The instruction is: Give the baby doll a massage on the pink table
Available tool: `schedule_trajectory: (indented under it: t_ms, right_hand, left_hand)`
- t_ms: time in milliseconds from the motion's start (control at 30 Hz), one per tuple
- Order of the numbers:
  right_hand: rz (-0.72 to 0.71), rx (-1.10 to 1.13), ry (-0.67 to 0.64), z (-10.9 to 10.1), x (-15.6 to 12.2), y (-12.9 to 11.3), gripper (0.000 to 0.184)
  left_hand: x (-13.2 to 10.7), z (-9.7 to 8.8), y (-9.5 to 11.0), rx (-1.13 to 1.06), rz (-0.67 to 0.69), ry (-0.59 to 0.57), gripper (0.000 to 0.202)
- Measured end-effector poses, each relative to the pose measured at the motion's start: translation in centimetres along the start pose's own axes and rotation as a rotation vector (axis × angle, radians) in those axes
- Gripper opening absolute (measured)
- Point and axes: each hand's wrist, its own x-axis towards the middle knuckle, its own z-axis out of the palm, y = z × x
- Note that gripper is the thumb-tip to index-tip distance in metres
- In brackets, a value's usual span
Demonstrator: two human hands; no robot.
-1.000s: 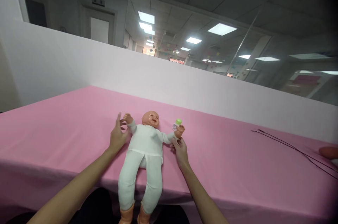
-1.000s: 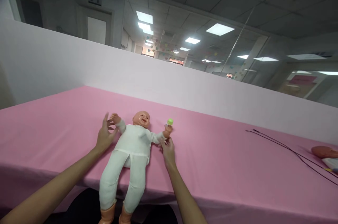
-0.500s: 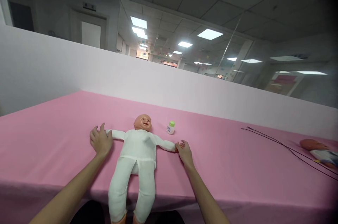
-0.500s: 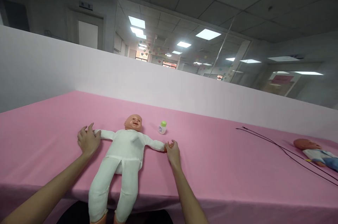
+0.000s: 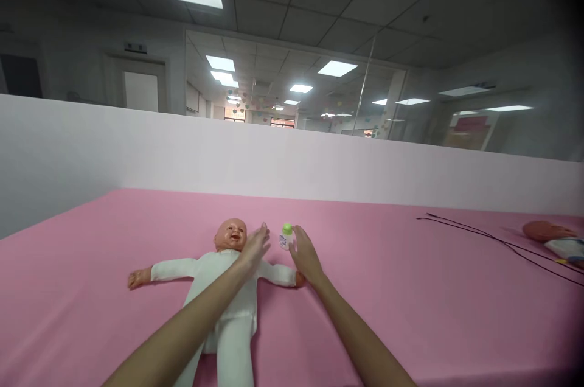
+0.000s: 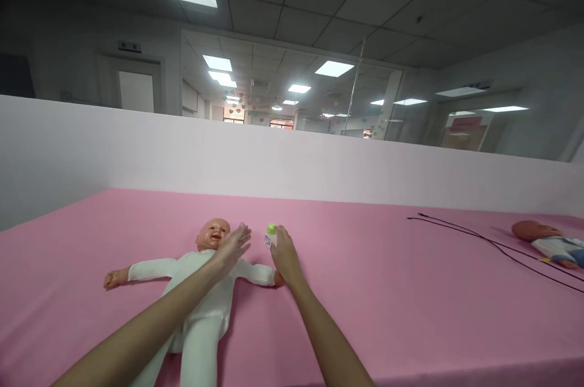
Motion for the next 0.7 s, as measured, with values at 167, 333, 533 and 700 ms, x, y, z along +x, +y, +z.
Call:
schedule_trajectory:
  t_ms: [167, 333, 533, 700]
  right_hand:
    - [-0.107, -0.088, -0.143, 2.4, 1.0, 1.6, 0.070]
    - [-0.056, 0.047, -0.082, 1.8, 0.6, 0.3, 0.060]
    - [0.137, 0.470, 0.014, 0.7, -4.2, -11.5, 0.071]
    - [0.006, 0.549, 0.077, -1.9, -6.1, -18.2, 0.082]
  left_hand:
    - [4.6, 3.4, -2.1, -0.091, -0.295, -0.003, 0.065]
    - [5.2, 3.1, -2.6, -0.075, -0.330, -0.018, 0.073]
    - [-2.1, 4.7, -3.1, -0.189, -0.013, -0.129, 0.084]
    - [-10.5, 1.8, -0.4, -0.152, 0.045, -0.277, 0.091]
